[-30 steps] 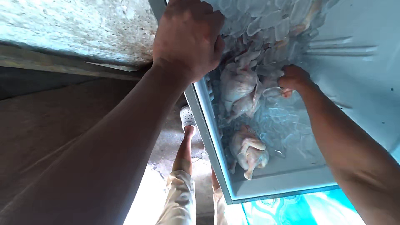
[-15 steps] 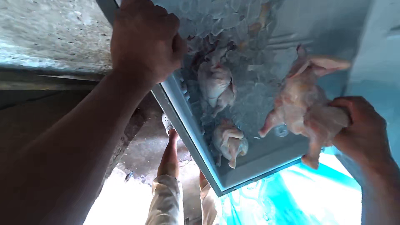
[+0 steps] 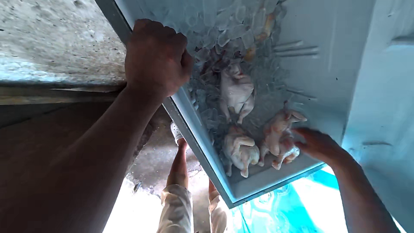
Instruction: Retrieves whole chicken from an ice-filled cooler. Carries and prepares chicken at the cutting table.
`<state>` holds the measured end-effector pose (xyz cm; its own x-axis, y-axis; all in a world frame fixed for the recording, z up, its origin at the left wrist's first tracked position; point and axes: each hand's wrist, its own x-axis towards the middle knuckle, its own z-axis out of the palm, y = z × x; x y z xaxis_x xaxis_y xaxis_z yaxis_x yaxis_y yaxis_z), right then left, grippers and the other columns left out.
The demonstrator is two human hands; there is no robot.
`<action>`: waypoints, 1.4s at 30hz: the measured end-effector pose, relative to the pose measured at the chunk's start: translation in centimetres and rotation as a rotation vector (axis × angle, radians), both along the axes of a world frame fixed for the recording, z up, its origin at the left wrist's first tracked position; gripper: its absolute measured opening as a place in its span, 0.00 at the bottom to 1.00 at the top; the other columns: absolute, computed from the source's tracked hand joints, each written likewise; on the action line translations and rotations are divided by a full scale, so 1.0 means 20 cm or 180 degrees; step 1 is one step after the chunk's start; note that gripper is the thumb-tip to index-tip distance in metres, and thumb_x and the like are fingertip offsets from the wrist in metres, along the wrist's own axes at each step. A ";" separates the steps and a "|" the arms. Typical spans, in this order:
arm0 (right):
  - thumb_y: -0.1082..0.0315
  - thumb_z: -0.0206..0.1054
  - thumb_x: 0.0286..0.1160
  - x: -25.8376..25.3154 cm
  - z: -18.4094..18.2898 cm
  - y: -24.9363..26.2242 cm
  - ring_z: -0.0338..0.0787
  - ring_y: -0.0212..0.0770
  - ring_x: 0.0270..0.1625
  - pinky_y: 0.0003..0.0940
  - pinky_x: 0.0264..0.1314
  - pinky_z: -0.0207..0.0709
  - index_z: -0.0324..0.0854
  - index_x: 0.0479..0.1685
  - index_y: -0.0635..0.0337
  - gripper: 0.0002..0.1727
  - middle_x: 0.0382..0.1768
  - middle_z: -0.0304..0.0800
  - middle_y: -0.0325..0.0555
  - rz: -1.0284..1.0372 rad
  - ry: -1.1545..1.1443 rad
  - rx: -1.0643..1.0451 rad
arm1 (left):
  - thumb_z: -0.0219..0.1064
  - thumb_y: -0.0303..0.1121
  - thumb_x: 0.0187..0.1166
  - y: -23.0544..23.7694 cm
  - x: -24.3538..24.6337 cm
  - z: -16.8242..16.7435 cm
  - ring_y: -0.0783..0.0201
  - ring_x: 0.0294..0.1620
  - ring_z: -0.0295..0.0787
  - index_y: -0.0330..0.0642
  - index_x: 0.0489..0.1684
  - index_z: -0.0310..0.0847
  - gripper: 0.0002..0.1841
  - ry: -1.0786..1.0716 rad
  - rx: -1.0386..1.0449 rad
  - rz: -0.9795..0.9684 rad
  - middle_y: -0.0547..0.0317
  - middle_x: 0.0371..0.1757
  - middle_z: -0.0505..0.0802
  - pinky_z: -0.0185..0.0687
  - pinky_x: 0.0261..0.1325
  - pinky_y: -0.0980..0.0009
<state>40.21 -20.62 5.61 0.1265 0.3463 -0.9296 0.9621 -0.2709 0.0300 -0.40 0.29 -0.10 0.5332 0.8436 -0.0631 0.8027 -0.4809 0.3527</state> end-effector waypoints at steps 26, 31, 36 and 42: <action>0.62 0.45 0.83 -1.04 -0.17 0.05 0.71 0.25 0.15 0.19 0.16 0.64 0.76 0.23 0.50 0.19 0.18 0.78 0.33 -0.6487 0.2690 0.0728 | 0.54 0.35 0.82 0.00 -0.01 -0.03 0.42 0.49 0.91 0.34 0.33 0.83 0.15 -0.0013 0.0180 -0.0003 0.42 0.37 0.92 0.73 0.70 0.47; 0.49 0.42 0.92 -1.21 0.04 -0.31 0.73 0.26 0.12 0.21 0.13 0.69 0.76 0.28 0.49 0.26 0.22 0.84 0.37 -0.6713 0.2198 -0.0040 | 0.55 0.34 0.81 0.01 0.00 -0.02 0.40 0.49 0.91 0.34 0.33 0.83 0.14 -0.0035 0.0208 0.0011 0.41 0.37 0.92 0.73 0.68 0.46; 0.47 0.41 0.96 -1.14 -0.15 -0.38 0.77 0.36 0.07 0.31 0.09 0.76 0.72 0.42 0.64 0.28 0.13 0.78 0.44 -0.5208 0.1114 -0.0525 | 0.55 0.33 0.81 0.00 -0.01 -0.02 0.39 0.48 0.91 0.33 0.30 0.81 0.15 -0.0044 0.0172 -0.0020 0.40 0.36 0.92 0.74 0.67 0.45; 0.48 0.59 0.88 -0.72 -0.01 -0.07 0.91 0.40 0.28 0.38 0.32 0.87 0.82 0.67 0.59 0.25 0.35 0.93 0.48 -0.2150 0.1579 -0.1311 | 0.55 0.33 0.81 -0.01 -0.01 -0.04 0.42 0.47 0.92 0.34 0.30 0.82 0.14 -0.0167 0.0312 0.0057 0.42 0.35 0.93 0.75 0.67 0.48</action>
<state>25.91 -22.02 5.46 -0.2634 -0.0247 -0.9644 0.5331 -0.8369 -0.1242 -0.58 0.04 -0.81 0.5184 0.8538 0.0476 0.7932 -0.5009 0.3464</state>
